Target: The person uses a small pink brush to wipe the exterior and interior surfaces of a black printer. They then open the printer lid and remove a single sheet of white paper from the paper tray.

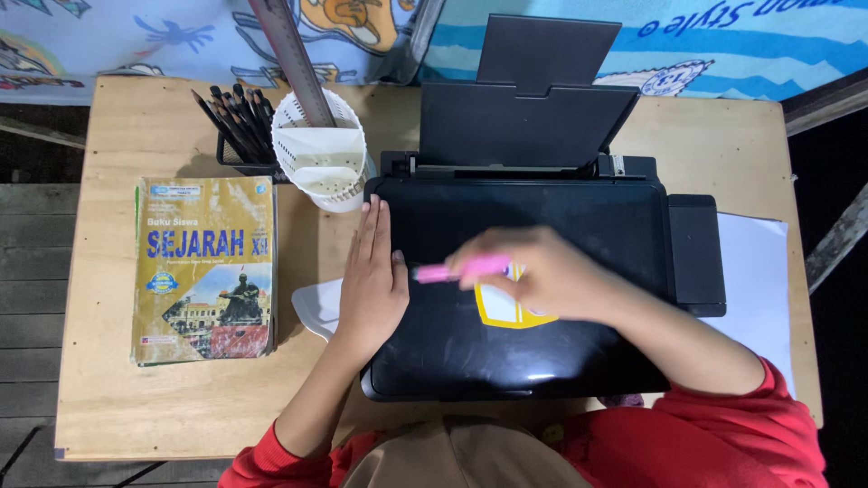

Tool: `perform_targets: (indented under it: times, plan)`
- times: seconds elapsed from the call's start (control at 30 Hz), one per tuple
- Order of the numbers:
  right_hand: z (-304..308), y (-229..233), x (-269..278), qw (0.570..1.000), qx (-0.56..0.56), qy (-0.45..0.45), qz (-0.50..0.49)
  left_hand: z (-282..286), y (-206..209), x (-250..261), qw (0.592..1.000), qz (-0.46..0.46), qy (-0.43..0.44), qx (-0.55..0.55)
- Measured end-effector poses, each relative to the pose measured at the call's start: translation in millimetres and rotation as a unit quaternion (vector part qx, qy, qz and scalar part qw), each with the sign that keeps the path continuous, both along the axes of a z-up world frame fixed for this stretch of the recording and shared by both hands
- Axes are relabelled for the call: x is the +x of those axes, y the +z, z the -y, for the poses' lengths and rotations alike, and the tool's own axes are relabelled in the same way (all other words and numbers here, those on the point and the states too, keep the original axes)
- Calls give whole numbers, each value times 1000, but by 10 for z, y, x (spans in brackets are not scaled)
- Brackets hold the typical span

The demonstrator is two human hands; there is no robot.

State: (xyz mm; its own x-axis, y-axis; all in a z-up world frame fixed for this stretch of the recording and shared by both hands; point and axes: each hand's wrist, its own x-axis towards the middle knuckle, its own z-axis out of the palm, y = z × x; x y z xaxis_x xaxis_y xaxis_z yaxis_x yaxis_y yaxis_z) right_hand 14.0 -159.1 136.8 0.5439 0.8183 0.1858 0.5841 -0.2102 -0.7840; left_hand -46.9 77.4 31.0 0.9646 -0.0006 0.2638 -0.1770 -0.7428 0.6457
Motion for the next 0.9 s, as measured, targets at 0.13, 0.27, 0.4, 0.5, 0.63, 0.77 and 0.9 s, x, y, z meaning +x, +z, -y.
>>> perform_targets:
  times: [0.13, 0.27, 0.4, 0.5, 0.63, 0.77, 0.9]
  plan:
    - [14, 56, 257, 988, -2, -84, 133, 6, 13, -4, 1000, 6, 2, 1]
    - [-97, -58, 270, 969, -92, -87, 211, 15, 34, 0, 1000, 2, 3, 9]
    - [-8, -82, 48, 982, -175, -73, -15, 6, 57, 8, 1000, 6, 0, 6]
    - [122, -24, -66, 995, -81, -23, -46, 2, 71, -13, 1000, 1, 7, -26]
    - [167, 30, 99, 992, 19, -82, 92, 22, 62, -35, 999, 19, 8, 26]
    - [91, -42, 282, 975, -133, -140, 111, 29, 41, -25, 999, 11, 6, 50]
    - [101, -120, 137, 970, -154, -101, 158, 21, 50, -22, 999, 16, 5, 39]
